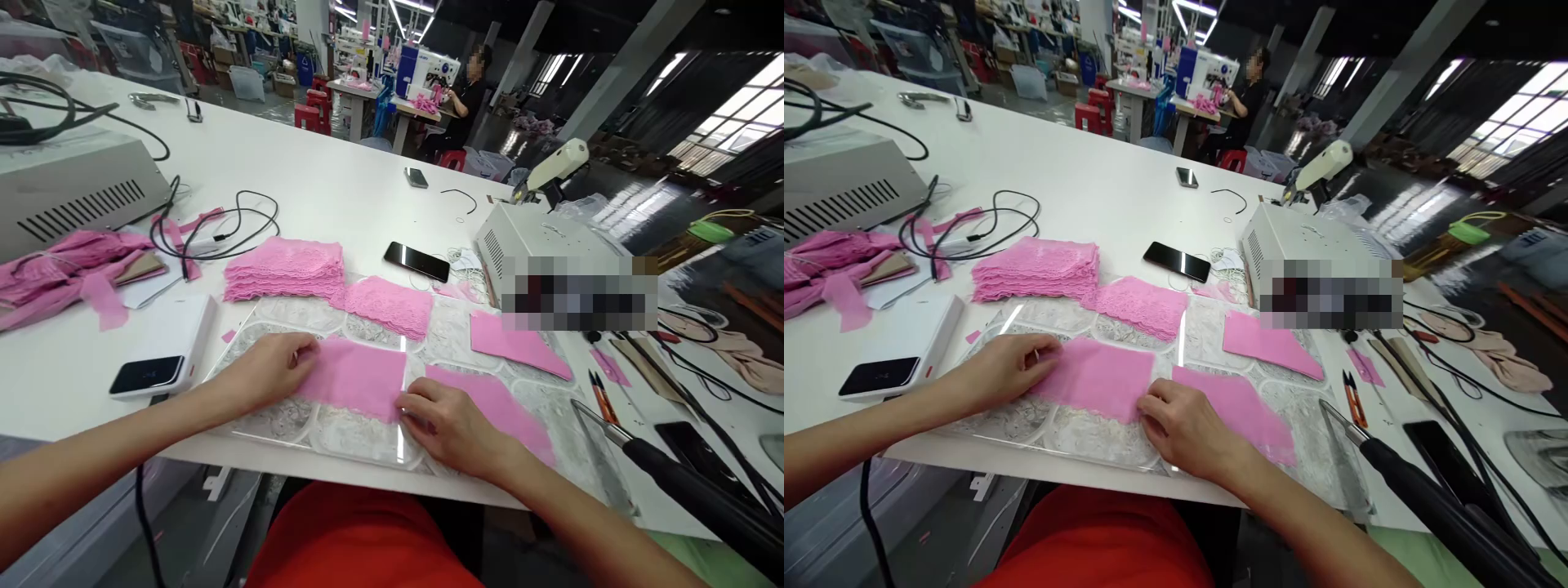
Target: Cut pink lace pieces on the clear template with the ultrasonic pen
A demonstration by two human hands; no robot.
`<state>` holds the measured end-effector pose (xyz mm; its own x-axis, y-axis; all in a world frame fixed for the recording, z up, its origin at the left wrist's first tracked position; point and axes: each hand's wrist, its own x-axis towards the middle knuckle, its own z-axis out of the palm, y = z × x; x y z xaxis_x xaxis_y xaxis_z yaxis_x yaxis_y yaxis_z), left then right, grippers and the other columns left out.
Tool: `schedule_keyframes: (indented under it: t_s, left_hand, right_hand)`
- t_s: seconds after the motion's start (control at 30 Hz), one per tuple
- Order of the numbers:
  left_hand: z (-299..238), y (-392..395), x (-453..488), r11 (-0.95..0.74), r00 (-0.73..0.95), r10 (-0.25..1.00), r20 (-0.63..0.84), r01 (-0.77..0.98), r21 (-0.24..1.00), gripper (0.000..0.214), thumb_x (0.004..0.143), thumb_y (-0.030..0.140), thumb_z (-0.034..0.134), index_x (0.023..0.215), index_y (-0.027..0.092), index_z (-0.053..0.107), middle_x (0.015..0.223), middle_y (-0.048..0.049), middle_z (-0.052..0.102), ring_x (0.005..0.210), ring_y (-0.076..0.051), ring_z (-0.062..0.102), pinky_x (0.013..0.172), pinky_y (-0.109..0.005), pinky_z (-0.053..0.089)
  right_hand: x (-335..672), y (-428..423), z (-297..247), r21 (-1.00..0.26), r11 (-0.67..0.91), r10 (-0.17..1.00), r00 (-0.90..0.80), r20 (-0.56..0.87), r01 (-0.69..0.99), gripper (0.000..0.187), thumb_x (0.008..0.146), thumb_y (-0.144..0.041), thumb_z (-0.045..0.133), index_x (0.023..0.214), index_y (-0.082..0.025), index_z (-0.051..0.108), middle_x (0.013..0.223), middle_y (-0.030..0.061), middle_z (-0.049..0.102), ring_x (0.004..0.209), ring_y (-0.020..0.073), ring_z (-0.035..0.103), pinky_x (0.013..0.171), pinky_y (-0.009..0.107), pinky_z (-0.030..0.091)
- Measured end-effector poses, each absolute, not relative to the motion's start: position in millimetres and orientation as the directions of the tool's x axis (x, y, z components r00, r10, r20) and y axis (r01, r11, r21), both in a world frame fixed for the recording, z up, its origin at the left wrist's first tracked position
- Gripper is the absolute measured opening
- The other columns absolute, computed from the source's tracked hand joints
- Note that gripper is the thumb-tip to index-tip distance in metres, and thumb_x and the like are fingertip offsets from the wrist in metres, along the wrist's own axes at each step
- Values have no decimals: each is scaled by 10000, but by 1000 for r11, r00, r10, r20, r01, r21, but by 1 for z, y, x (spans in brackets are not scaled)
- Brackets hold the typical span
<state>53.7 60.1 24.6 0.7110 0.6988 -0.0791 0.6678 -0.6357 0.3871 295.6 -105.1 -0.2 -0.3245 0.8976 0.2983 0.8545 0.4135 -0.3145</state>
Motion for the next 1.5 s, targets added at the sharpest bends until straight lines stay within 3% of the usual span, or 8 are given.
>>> schedule_keyframes:
  t_s: [0.13,0.33,0.53,0.67,0.8,0.9,1.27,1.5]
  left_hand:
    - [10,60,52,-912,876,410,255,398,99,395,965,318,358,1189,187,656,1245,-125,645,1056,-266,642,869,-395,515]
    - [-6,65,61,-996,926,2,376,37,-87,331,1005,298,388,1190,230,653,1222,-40,687,1149,-238,616,1143,-447,305]
    - [6,47,134,-963,921,-260,290,-270,-8,385,1017,217,373,1367,216,536,1441,-25,530,1359,-203,462,1203,-372,216]
    - [10,23,214,-877,890,-444,102,-455,157,435,1033,194,321,1446,213,454,1505,-36,442,1442,-210,338,1214,-398,205]
    - [7,1,274,-807,839,-542,57,-538,245,478,1045,342,377,1506,217,350,1545,-48,365,1472,-223,262,1236,-421,125]
    - [4,-7,291,-771,807,-590,21,-572,280,535,1040,403,383,1533,222,279,1557,-45,333,1469,-215,265,1241,-426,44]
    - [6,-5,292,-739,757,-652,-39,-623,257,550,1044,387,381,1551,256,213,1549,-19,353,1480,-188,222,1227,-406,-89]
    - [8,-9,293,-735,753,-652,-91,-598,319,489,1044,378,367,1511,237,339,1535,-42,375,1482,-213,227,1228,-457,-56]
  right_hand:
    - [307,-113,4,-361,352,917,-241,318,864,162,853,-106,534,942,-184,645,822,46,648,695,123,604,595,223,490]
    - [350,-175,15,-592,13,879,273,391,806,130,869,-185,570,908,-203,692,793,29,672,680,110,612,597,220,497]
    - [382,-270,-23,-885,-367,475,876,88,288,276,795,-441,674,867,-178,718,621,7,633,544,121,568,528,255,491]
    - [385,-288,-43,-983,-116,84,988,130,139,465,704,-436,761,1063,-164,645,838,48,696,680,160,644,649,332,565]
    - [385,-278,-36,-958,33,0,959,285,285,728,709,-332,770,1358,-258,448,1339,96,568,1131,230,612,1008,528,488]
    - [387,-268,-31,-916,125,-33,925,380,381,706,733,-294,745,1366,-290,432,1392,73,519,1216,235,571,1098,553,405]
    - [416,-237,-16,-792,494,-203,933,297,360,393,709,-260,641,1097,-271,582,1099,4,576,938,180,641,1011,508,460]
    - [410,-265,0,-794,534,-193,956,221,292,225,716,-364,487,864,-235,598,817,-3,520,609,125,505,598,312,453]
